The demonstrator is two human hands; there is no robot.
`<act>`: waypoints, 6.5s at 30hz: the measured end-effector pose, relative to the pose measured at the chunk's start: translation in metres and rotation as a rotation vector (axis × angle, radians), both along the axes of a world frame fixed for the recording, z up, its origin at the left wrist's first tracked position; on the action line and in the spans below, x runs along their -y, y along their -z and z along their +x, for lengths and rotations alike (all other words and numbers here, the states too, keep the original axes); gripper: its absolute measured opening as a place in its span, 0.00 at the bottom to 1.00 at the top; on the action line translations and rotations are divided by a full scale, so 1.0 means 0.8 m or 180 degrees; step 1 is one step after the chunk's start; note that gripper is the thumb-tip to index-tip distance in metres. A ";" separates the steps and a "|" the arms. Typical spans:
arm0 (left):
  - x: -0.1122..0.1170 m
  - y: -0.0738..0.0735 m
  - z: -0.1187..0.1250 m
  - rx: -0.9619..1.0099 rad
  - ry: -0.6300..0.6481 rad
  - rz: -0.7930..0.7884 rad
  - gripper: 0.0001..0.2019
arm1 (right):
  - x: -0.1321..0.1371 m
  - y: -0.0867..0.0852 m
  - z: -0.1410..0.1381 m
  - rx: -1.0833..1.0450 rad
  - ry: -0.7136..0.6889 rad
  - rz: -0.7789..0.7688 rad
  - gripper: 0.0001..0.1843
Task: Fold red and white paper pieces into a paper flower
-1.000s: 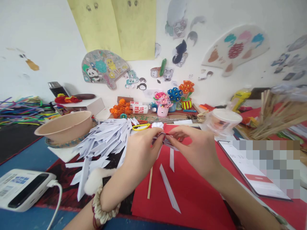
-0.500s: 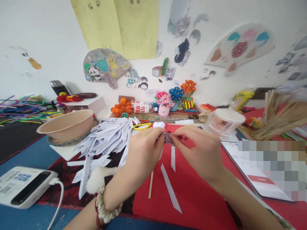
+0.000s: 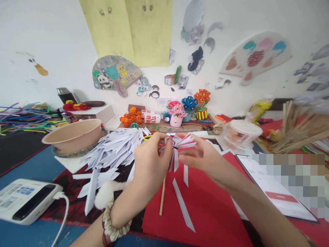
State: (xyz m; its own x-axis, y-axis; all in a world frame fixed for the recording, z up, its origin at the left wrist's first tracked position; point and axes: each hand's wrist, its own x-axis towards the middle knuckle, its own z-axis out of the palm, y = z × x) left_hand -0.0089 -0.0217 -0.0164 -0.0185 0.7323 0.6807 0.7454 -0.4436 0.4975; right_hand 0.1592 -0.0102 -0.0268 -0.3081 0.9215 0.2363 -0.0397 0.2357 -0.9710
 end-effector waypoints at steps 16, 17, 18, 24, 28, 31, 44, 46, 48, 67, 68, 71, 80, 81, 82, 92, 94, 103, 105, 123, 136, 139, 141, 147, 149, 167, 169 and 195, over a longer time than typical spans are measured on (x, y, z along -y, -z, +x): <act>0.013 -0.009 -0.003 -0.1000 0.0155 0.1737 0.10 | 0.008 0.008 -0.011 0.0440 0.1511 0.1487 0.12; 0.015 -0.009 0.000 -0.0825 0.0264 0.1589 0.09 | 0.010 0.009 -0.011 0.0508 0.1604 0.1674 0.14; 0.018 -0.009 0.003 -0.0518 0.0378 0.1336 0.06 | 0.012 0.008 -0.011 0.0573 0.1682 0.1866 0.15; 0.021 -0.017 0.010 0.1819 0.1422 -0.1056 0.07 | 0.019 0.000 -0.014 0.0923 0.2332 0.2993 0.10; 0.013 -0.019 0.002 0.2184 0.1849 -0.1472 0.06 | 0.013 -0.001 -0.010 0.0912 0.2252 0.2731 0.12; 0.008 -0.019 -0.004 0.1891 0.1901 -0.1437 0.07 | 0.007 0.001 -0.005 0.0891 0.2027 0.2266 0.16; -0.001 -0.029 -0.016 0.1692 0.2331 -0.1467 0.09 | -0.003 0.002 0.001 0.0417 0.1674 0.1922 0.24; -0.005 -0.029 -0.021 0.1634 0.2360 -0.1410 0.09 | -0.005 0.000 0.003 0.0347 0.1560 0.1647 0.32; -0.010 -0.029 -0.028 0.1511 0.2355 -0.1411 0.10 | -0.008 -0.004 0.006 0.0350 0.1147 0.1300 0.26; -0.009 -0.023 -0.031 0.1903 0.3145 -0.2294 0.16 | -0.015 0.006 0.012 -0.0961 -0.1206 0.0110 0.13; -0.008 -0.023 -0.030 0.1924 0.3155 -0.2334 0.16 | -0.014 0.006 0.012 -0.0999 -0.1266 0.0054 0.13; -0.010 -0.024 -0.034 0.1883 0.3090 -0.2349 0.16 | -0.014 0.008 0.011 -0.0985 -0.1148 0.0079 0.16; -0.007 -0.044 -0.048 0.0916 0.2425 -0.1581 0.17 | -0.007 0.004 0.009 -0.0428 -0.0877 0.0180 0.13; -0.005 -0.046 -0.046 0.0904 0.2431 -0.1595 0.16 | -0.006 0.003 0.009 -0.0360 -0.0909 0.0175 0.13; -0.003 -0.047 -0.043 0.0898 0.2436 -0.1641 0.15 | -0.005 0.003 0.009 -0.0300 -0.0936 0.0178 0.13; -0.001 -0.049 -0.047 0.1366 0.2835 -0.2276 0.11 | 0.001 -0.001 0.008 -0.0267 -0.1175 0.0294 0.14; -0.002 -0.049 -0.047 0.1615 0.2947 -0.2450 0.10 | 0.002 0.000 0.006 -0.0465 -0.1336 0.0199 0.15; 0.000 -0.052 -0.050 0.1295 0.2926 -0.2105 0.09 | 0.001 0.006 0.007 -0.0854 -0.1728 -0.0455 0.12; 0.001 -0.054 -0.049 0.1110 0.2873 -0.1993 0.09 | 0.000 0.007 0.007 -0.0827 -0.1741 -0.0539 0.13; 0.005 -0.046 -0.042 0.1695 0.3115 -0.1802 0.06 | -0.011 0.017 0.006 -0.1119 -0.1678 -0.0612 0.22; 0.013 -0.033 -0.008 0.1860 0.1105 -0.0476 0.06 | -0.005 0.021 -0.014 -0.0482 -0.0204 0.0453 0.43; 0.013 -0.026 -0.004 0.1846 0.1147 -0.0679 0.07 | 0.000 0.024 -0.020 -0.0212 -0.0073 0.0643 0.44; 0.014 -0.023 -0.003 0.1715 0.1403 -0.0755 0.09 | 0.001 0.025 -0.022 -0.0401 -0.0208 0.0391 0.42; 0.021 -0.026 -0.009 0.1316 0.1017 0.0200 0.07 | 0.001 0.021 -0.019 -0.1268 -0.0630 -0.0176 0.28; 0.019 -0.027 -0.010 0.0891 0.0576 0.0552 0.07 | 0.003 0.016 -0.018 -0.1397 -0.0754 -0.0281 0.21; 0.006 -0.017 -0.007 0.0688 0.0033 0.0166 0.02 | 0.007 0.015 -0.022 -0.1452 -0.0842 -0.0473 0.20; 0.007 -0.017 -0.006 0.0688 0.0096 0.0230 0.02 | 0.006 0.015 -0.026 -0.1482 -0.0498 -0.0395 0.11; 0.000 -0.029 -0.026 0.1177 0.0828 -0.0348 0.06 | -0.003 0.013 -0.016 -0.1436 -0.0118 -0.0426 0.07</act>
